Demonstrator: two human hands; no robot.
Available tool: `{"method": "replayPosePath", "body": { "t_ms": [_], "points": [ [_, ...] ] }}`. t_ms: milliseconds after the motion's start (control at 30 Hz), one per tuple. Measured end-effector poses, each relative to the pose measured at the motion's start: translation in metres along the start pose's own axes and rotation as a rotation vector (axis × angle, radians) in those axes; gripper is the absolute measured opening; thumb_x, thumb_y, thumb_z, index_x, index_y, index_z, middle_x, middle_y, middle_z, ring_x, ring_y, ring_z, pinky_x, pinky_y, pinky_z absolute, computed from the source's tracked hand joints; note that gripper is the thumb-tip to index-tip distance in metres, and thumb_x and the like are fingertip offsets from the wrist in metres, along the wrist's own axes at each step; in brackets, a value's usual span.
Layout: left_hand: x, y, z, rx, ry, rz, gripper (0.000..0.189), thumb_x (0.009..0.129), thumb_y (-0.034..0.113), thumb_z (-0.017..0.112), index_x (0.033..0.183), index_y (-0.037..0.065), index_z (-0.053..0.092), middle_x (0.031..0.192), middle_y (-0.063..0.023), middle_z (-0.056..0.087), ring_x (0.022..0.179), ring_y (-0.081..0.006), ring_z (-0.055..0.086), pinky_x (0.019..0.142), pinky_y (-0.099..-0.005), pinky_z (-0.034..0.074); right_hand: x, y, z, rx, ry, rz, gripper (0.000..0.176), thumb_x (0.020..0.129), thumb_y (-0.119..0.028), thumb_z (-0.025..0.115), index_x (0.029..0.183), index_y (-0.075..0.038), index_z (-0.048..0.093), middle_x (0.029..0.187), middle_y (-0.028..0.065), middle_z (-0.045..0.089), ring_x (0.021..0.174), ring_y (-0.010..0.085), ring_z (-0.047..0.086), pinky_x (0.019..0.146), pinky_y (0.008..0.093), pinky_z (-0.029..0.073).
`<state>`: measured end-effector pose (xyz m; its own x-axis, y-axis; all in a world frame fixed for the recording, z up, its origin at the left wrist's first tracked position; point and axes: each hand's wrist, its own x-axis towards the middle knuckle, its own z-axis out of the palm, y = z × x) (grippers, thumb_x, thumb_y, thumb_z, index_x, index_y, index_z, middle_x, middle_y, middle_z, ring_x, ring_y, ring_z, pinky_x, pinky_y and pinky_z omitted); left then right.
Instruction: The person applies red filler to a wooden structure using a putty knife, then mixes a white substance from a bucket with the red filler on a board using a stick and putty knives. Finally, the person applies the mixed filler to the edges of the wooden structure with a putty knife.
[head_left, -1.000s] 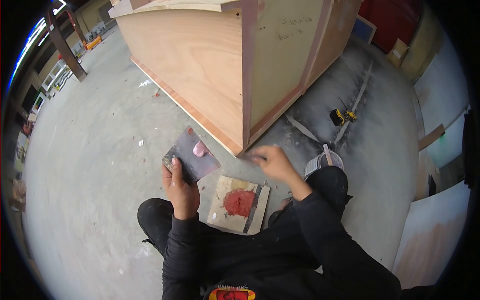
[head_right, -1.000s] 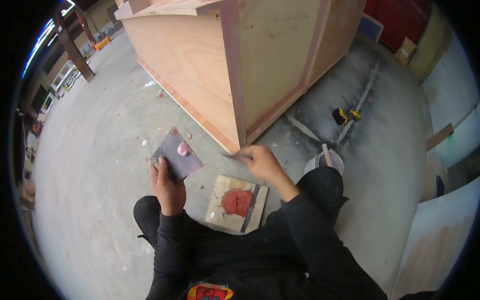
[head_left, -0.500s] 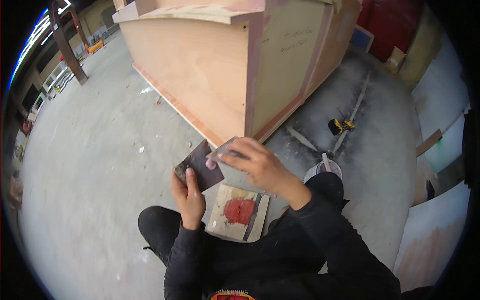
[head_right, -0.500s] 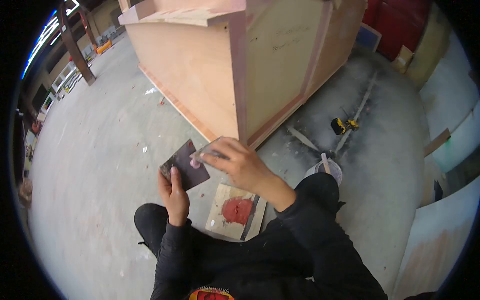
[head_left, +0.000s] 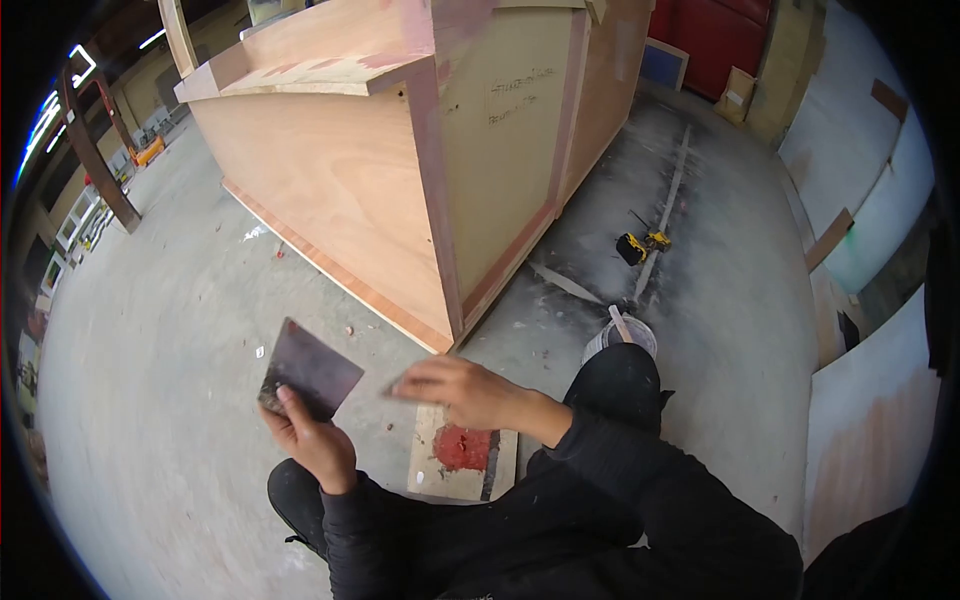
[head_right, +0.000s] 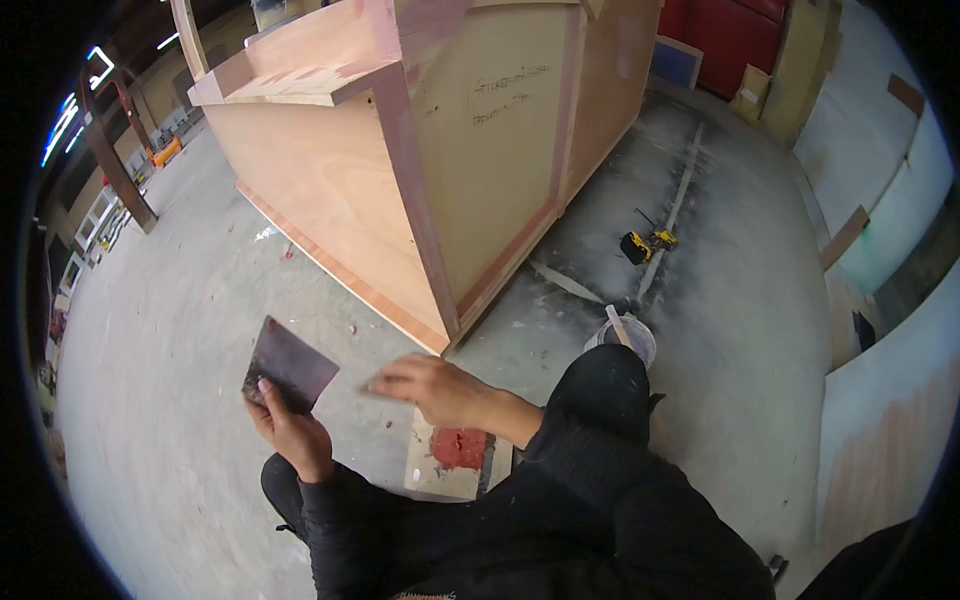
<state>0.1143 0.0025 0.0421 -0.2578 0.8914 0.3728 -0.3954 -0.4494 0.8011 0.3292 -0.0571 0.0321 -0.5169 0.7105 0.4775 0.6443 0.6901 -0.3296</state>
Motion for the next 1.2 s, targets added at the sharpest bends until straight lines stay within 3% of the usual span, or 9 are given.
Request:
{"method": "replayPosePath", "body": {
  "t_ms": [67,133,233,533,600,1000,1067,1133,1200],
  "points": [
    [-0.002,0.001,0.004,-0.063,0.005,-0.069,0.021,0.102,0.018,0.048,0.118,0.005,0.052,0.111,-0.007,0.061,0.101,-0.0168,0.06,0.086,-0.0346,0.051,0.006,0.005,-0.003,0.301,0.357,0.176,0.052,0.076,0.009,0.061,0.124,-0.009,0.062,0.124,0.0099,0.058,0.119,0.028,0.053,0.099,0.0393,0.045],
    [-0.014,0.0,0.016,-0.144,-0.002,-0.52,0.023,0.102,0.02,0.045,0.12,0.007,0.051,0.113,-0.0074,0.061,0.099,-0.02,0.062,0.084,-0.0369,0.054,0.014,-0.007,-0.009,0.338,0.393,0.16,0.055,0.077,0.013,0.061,0.128,-0.006,0.057,0.127,0.0133,0.055,0.12,0.0313,0.052,0.102,0.0397,0.043],
    [-0.028,-0.004,0.027,-0.25,-0.037,-0.698,0.025,0.103,0.019,0.042,0.124,0.008,0.047,0.115,-0.0095,0.06,0.1,-0.0235,0.063,0.081,-0.0426,0.057,0.018,-0.017,0.001,0.232,0.48,0.02,0.056,0.078,0.006,0.063,0.132,-0.002,0.051,0.13,0.0147,0.049,0.12,0.0342,0.049,0.104,0.0415,0.041],
    [-0.028,-0.001,0.03,-0.359,0.041,-0.58,0.022,0.102,0.015,0.045,0.121,0.006,0.048,0.11,-0.0082,0.061,0.097,-0.0202,0.063,0.086,-0.0366,0.054,-0.016,0.008,-0.002,0.039,0.202,0.229,0.046,0.075,0.005,0.06,0.121,-0.002,0.059,0.123,0.0138,0.055,0.118,0.0335,0.051,0.102,0.0421,0.043],
    [-0.023,-0.004,0.026,-0.2,-0.011,-0.314,0.02,0.101,0.014,0.047,0.119,0.005,0.05,0.108,-0.0068,0.062,0.097,-0.0172,0.062,0.085,-0.0337,0.053,-0.015,0.018,-0.013,0.019,0.282,0.241,0.047,0.071,0.008,0.059,0.117,-0.002,0.062,0.121,0.0117,0.057,0.116,0.0327,0.052,0.101,0.0411,0.044],
    [-0.017,-0.009,0.013,0.176,0.076,-0.015,0.02,0.102,0.016,0.049,0.113,0.001,0.054,0.104,-0.0046,0.06,0.094,-0.0101,0.054,0.086,-0.0251,0.044,0.011,-0.01,-0.013,0.083,0.0,-0.057,0.05,0.075,0.004,0.057,0.122,-0.01,0.062,0.115,0.0102,0.063,0.11,0.0297,0.056,0.097,0.038,0.046],
    [0.0,0.003,0.01,0.054,0.178,0.09,0.021,0.102,0.018,0.049,0.113,0.001,0.054,0.105,-0.0056,0.06,0.094,-0.0109,0.055,0.086,-0.0262,0.045,0.02,0.001,-0.023,0.157,0.068,-0.008,0.045,0.079,0.005,0.054,0.121,-0.007,0.062,0.115,0.0116,0.064,0.111,0.0292,0.058,0.097,0.0375,0.046],
    [0.006,0.009,0.0,0.001,0.174,0.004,0.019,0.102,0.017,0.049,0.112,0.002,0.052,0.106,-0.0064,0.06,0.095,-0.0118,0.057,0.086,-0.0273,0.048,0.044,0.013,-0.06,0.268,0.517,0.177,0.031,0.082,0.002,0.058,0.112,-0.001,0.064,0.118,0.0198,0.062,0.116,0.0321,0.056,0.095,0.0399,0.047],
    [0.006,0.002,-0.009,-0.038,0.146,-0.062,0.019,0.102,0.018,0.048,0.112,0.002,0.052,0.106,-0.0067,0.06,0.095,-0.0121,0.058,0.086,-0.028,0.049,0.054,0.035,-0.087,-0.142,0.647,0.332,0.019,0.091,-0.005,0.055,0.106,0.004,0.062,0.111,0.0262,0.063,0.107,0.0301,0.064,0.083,0.0375,0.051]
  ]
}}
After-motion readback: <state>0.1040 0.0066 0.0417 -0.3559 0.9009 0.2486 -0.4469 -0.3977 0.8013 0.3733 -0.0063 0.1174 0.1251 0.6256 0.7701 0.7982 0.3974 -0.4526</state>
